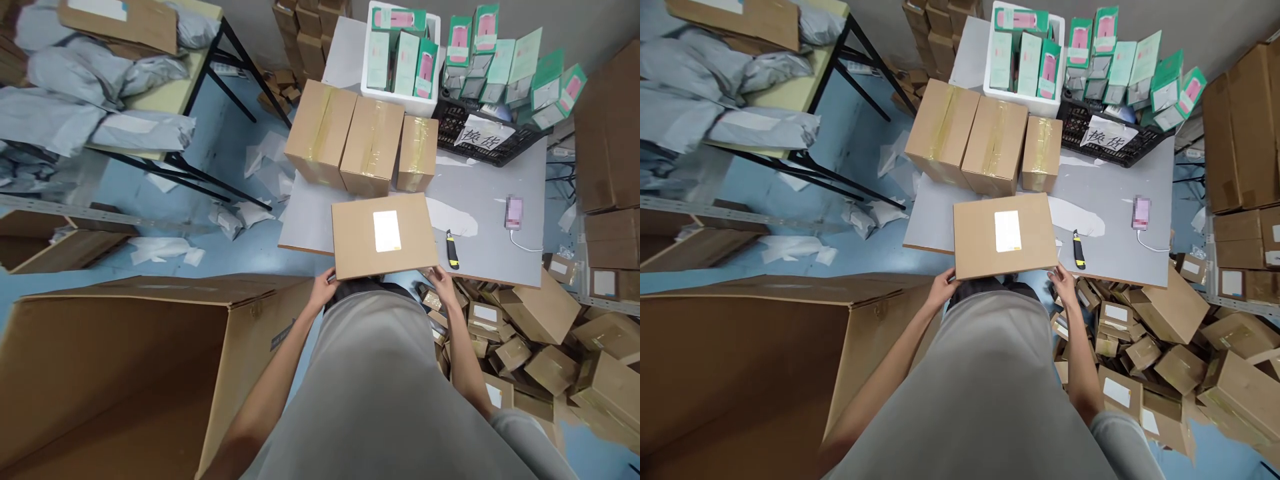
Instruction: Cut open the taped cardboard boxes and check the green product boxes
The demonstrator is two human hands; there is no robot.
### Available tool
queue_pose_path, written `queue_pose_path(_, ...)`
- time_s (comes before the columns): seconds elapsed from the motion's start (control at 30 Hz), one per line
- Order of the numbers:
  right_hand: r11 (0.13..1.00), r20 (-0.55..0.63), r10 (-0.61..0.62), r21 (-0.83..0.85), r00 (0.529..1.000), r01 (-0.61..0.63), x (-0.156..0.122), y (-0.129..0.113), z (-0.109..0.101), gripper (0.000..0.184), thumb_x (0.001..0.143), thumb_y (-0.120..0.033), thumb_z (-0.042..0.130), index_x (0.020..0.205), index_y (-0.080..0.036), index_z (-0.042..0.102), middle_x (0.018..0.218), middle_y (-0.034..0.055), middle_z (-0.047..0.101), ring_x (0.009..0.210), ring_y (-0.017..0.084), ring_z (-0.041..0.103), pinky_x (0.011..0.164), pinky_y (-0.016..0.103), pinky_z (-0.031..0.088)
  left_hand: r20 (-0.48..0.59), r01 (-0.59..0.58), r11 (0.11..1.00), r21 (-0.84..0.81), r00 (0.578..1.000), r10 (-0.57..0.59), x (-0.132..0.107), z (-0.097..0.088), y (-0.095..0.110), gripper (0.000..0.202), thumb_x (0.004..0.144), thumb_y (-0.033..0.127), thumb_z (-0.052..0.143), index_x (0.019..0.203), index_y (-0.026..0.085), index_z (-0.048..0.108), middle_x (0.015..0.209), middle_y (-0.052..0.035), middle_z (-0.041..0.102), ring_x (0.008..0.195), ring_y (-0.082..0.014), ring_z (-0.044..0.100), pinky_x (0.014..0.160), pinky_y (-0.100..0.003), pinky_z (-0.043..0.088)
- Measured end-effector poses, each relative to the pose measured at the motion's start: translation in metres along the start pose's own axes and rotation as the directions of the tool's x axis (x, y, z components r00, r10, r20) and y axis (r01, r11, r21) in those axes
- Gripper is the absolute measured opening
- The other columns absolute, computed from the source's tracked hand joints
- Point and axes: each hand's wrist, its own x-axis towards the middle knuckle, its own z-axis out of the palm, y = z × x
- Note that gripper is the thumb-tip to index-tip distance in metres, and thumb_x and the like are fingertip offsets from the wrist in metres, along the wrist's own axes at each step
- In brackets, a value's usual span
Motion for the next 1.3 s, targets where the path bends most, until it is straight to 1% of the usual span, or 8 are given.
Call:
queue_pose_path(0.13, 0.991, 0.003, -0.127, 0.033, 0.992, 0.126, 0.013, -0.044, 0.000, 0.074, 0.083, -0.070, 0.086, 0.140, -0.022, 0.083, 0.155, 0.0119, 0.076, 0.152, 0.036, 0.064, 0.134, 0.056, 0.044, -0.026, -0.061, 0.998, -0.025, 0.998, 0.060, 0.006, -0.018, 0.029, 0.045, 0.073, 0.043, 0.084, 0.113, 0.021, 0.084, 0.128, -0.0130, 0.086, 0.129, -0.0398, 0.078, 0.122, -0.062, 0.058)
queue_pose_path(0.23, 0.979, -0.002, -0.204, 0.000, 0.979, 0.204, 0.018, -0.068, 0.002, 0.072, 0.088, -0.072, 0.085, 0.141, -0.022, 0.084, 0.156, 0.0121, 0.075, 0.149, 0.036, 0.067, 0.134, 0.055, 0.046, -0.087, -0.139, 0.989, -0.043, 0.987, 0.135, 0.012, -0.028, 0.054, 0.053, 0.081, 0.050, 0.085, 0.124, 0.020, 0.083, 0.138, -0.0138, 0.083, 0.132, -0.0370, 0.076, 0.122, -0.057, 0.059)
queue_pose_path(0.33, 0.974, 0.004, -0.224, -0.043, 0.975, 0.224, 0.022, -0.079, 0.004, 0.073, 0.090, -0.076, 0.083, 0.139, -0.022, 0.086, 0.148, 0.0123, 0.080, 0.143, 0.038, 0.071, 0.133, 0.057, 0.048, -0.178, -0.202, 0.979, -0.014, 0.964, 0.196, 0.019, -0.029, 0.075, 0.058, 0.086, 0.056, 0.084, 0.132, 0.020, 0.082, 0.146, -0.0154, 0.079, 0.133, -0.0353, 0.076, 0.121, -0.054, 0.060)
queue_pose_path(0.43, 0.973, -0.003, -0.221, -0.068, 0.975, 0.221, 0.024, -0.080, 0.007, 0.077, 0.090, -0.080, 0.079, 0.140, -0.022, 0.085, 0.146, 0.0120, 0.081, 0.144, 0.038, 0.071, 0.133, 0.060, 0.048, -0.220, -0.242, 0.969, 0.048, 0.944, 0.246, 0.026, -0.026, 0.085, 0.060, 0.088, 0.060, 0.082, 0.132, 0.021, 0.083, 0.141, -0.0149, 0.080, 0.127, -0.0332, 0.077, 0.119, -0.052, 0.061)
queue_pose_path(0.6, 0.973, -0.006, -0.218, -0.075, 0.976, 0.217, 0.029, -0.079, 0.008, 0.080, 0.091, -0.082, 0.077, 0.143, -0.022, 0.084, 0.147, 0.0122, 0.081, 0.142, 0.038, 0.071, 0.132, 0.060, 0.049, -0.226, -0.237, 0.969, 0.067, 0.943, 0.246, 0.027, -0.024, 0.087, 0.062, 0.089, 0.062, 0.081, 0.134, 0.020, 0.083, 0.139, -0.0157, 0.081, 0.123, -0.0326, 0.078, 0.118, -0.052, 0.061)
queue_pose_path(0.93, 0.962, -0.049, -0.251, -0.128, 0.967, 0.243, 0.034, -0.080, 0.016, 0.079, 0.097, -0.080, 0.069, 0.149, -0.021, 0.080, 0.153, 0.0148, 0.077, 0.149, 0.037, 0.066, 0.132, 0.055, 0.048, -0.200, -0.211, 0.977, 0.037, 0.956, 0.214, 0.032, -0.026, 0.094, 0.064, 0.089, 0.062, 0.084, 0.137, 0.020, 0.081, 0.144, -0.0150, 0.081, 0.130, -0.0337, 0.077, 0.121, -0.053, 0.060)
queue_pose_path(1.17, 0.974, -0.082, -0.211, -0.098, 0.974, 0.203, 0.039, -0.073, 0.015, 0.076, 0.095, -0.076, 0.073, 0.144, -0.019, 0.081, 0.151, 0.0169, 0.078, 0.142, 0.039, 0.072, 0.125, 0.057, 0.055, -0.162, -0.213, 0.976, -0.037, 0.965, 0.204, 0.025, -0.026, 0.084, 0.066, 0.091, 0.065, 0.082, 0.139, 0.020, 0.079, 0.149, -0.0157, 0.078, 0.139, -0.0355, 0.074, 0.125, -0.053, 0.057)
queue_pose_path(1.3, 0.964, -0.091, -0.249, -0.122, 0.964, 0.238, 0.043, -0.073, 0.017, 0.076, 0.095, -0.077, 0.073, 0.141, -0.017, 0.082, 0.150, 0.0188, 0.078, 0.143, 0.039, 0.071, 0.128, 0.057, 0.052, -0.135, -0.222, 0.969, -0.108, 0.969, 0.207, 0.023, -0.022, 0.077, 0.073, 0.086, 0.056, 0.086, 0.150, 0.023, 0.074, 0.162, -0.0133, 0.070, 0.150, -0.0363, 0.067, 0.128, -0.052, 0.054)
